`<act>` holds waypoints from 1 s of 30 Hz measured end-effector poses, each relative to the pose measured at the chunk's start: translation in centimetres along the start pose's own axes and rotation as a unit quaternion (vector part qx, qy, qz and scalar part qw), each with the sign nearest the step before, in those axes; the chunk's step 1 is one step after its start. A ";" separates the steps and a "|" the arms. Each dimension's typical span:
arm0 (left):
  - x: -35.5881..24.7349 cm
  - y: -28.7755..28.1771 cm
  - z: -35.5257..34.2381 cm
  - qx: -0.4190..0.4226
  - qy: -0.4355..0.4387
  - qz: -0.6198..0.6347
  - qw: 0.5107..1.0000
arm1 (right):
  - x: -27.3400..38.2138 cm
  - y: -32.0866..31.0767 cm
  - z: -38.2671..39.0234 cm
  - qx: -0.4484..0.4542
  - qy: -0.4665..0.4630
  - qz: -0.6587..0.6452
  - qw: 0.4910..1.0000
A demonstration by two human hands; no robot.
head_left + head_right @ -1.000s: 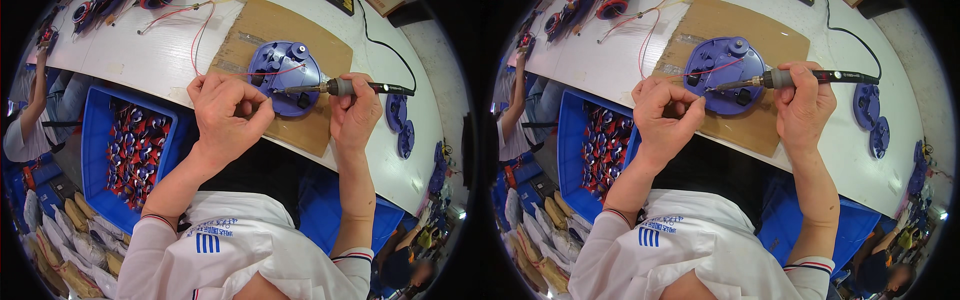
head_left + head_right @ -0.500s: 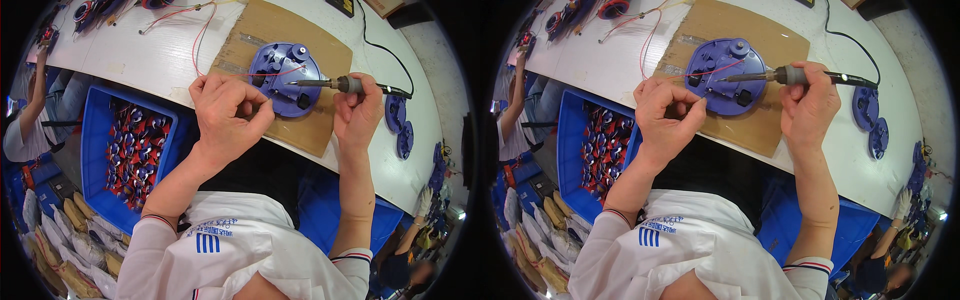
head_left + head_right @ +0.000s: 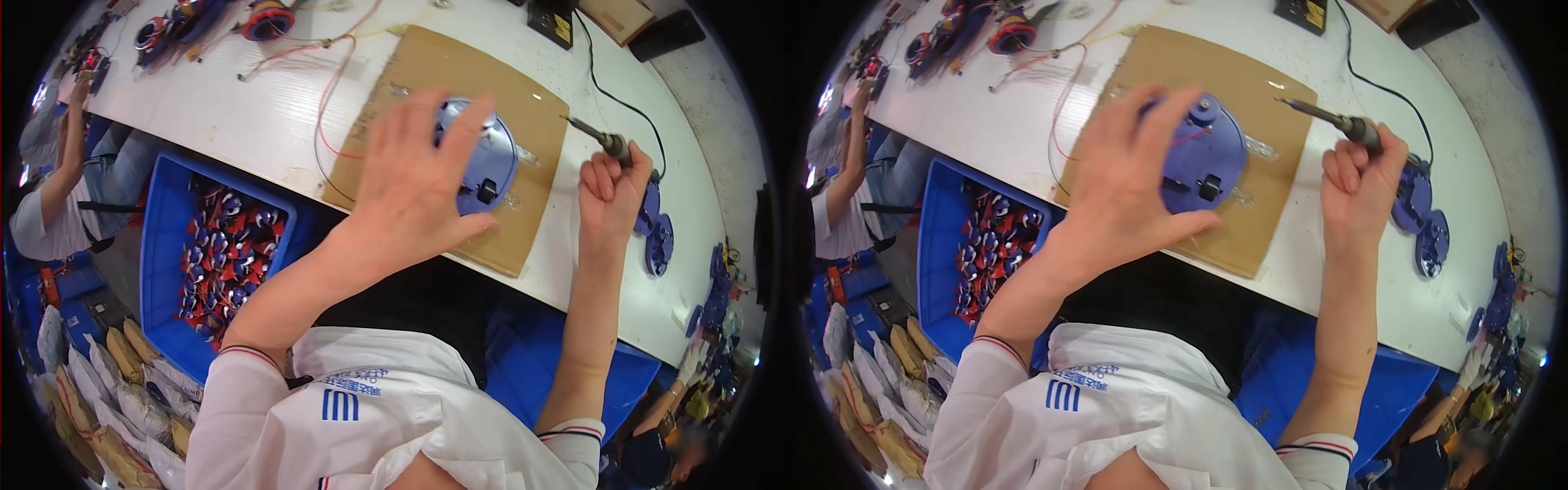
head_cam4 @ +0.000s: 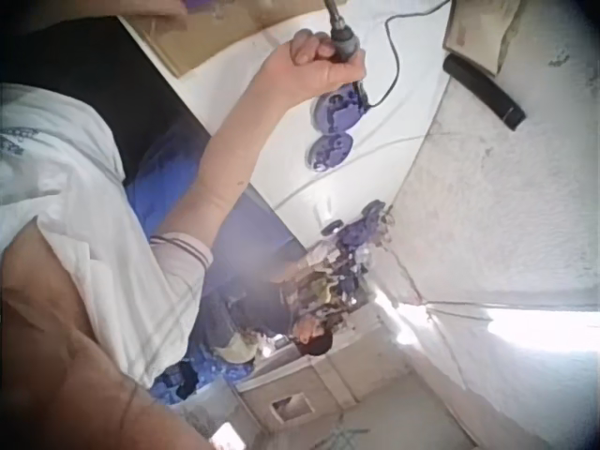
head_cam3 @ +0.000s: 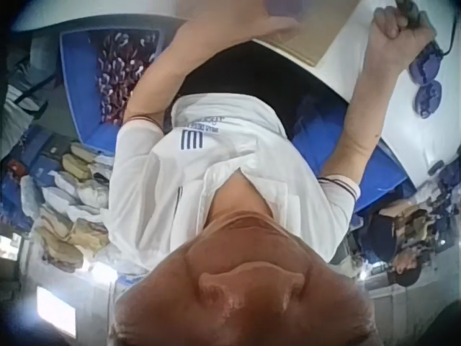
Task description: Soldering electrical wires to the base components of electric fans.
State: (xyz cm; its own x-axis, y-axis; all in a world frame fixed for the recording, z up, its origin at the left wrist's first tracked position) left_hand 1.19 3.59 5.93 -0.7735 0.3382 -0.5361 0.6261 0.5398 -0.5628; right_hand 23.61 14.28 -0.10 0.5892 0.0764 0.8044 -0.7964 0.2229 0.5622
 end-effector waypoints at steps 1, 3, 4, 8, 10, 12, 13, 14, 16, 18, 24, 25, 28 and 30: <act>0.1 0.7 -0.2 0.043 0.005 -0.008 0.999 | -0.2 -0.2 -0.1 0.005 0.014 -0.021 1.000; 1.1 0.1 -0.7 0.029 -0.030 0.027 0.999 | -0.3 -0.4 -0.3 0.014 0.023 -0.039 0.999; 2.1 -0.3 -0.8 0.023 -0.076 0.083 0.993 | -0.4 -0.7 -0.3 0.013 0.033 -0.046 0.998; 6.9 -3.5 -1.6 -0.071 -0.197 0.172 0.963 | -0.9 -1.3 -0.6 0.011 0.049 -0.057 0.997; 10.0 -6.1 -2.5 -0.111 -0.225 0.158 0.955 | -0.9 -1.6 -0.7 0.006 0.043 -0.043 0.998; 12.9 -8.2 -2.8 -0.150 -0.252 0.146 0.945 | -1.0 -1.7 -0.8 0.005 0.038 -0.041 0.998; 13.3 -9.0 -3.1 -0.132 -0.216 0.066 0.965 | -1.1 -1.7 -0.8 0.003 0.040 -0.044 0.998; 13.7 -9.4 -3.5 -0.114 -0.178 -0.013 0.977 | -1.1 -1.7 -0.8 0.002 0.041 -0.047 0.998; 14.0 -9.4 -4.6 -0.094 -0.072 -0.170 0.978 | -1.1 -1.3 -0.7 0.009 0.037 -0.050 0.998; 13.9 -10.3 -5.8 -0.245 0.012 -0.306 0.920 | -1.3 -1.4 -0.6 -0.010 0.042 -0.047 0.998; 19.2 -9.2 -8.4 -0.144 -0.154 -0.181 0.961 | -0.9 -1.0 -0.6 -0.035 0.037 -0.029 0.998; 18.3 -9.5 -8.0 -0.164 -0.152 -0.123 0.967 | -0.9 -1.2 -0.5 -0.044 0.035 -0.031 0.998; 12.1 -9.2 -5.8 -0.229 -0.026 -0.084 0.969 | -1.2 -1.6 -0.3 -0.062 0.042 -0.037 0.996; 9.5 -6.5 -3.5 -0.163 -0.033 -0.103 0.981 | -1.5 -1.7 -0.4 -0.064 0.051 -0.036 0.996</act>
State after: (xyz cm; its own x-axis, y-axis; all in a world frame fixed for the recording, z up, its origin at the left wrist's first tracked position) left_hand -10.57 6.00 6.67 -0.8655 0.1500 -0.4779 0.3832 0.8127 -0.4390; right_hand 24.16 14.13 -2.34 0.6599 0.1530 0.7356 -0.7317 0.3533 0.5829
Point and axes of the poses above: each hand's wrist, its own z-axis away from the middle knuckle, its own y-axis out of the palm, x = y × z, the point moved 9 cm from there along -z, towards the middle knuckle, and after that the axes turned 6 degrees about -x, right-handed, at the moved point
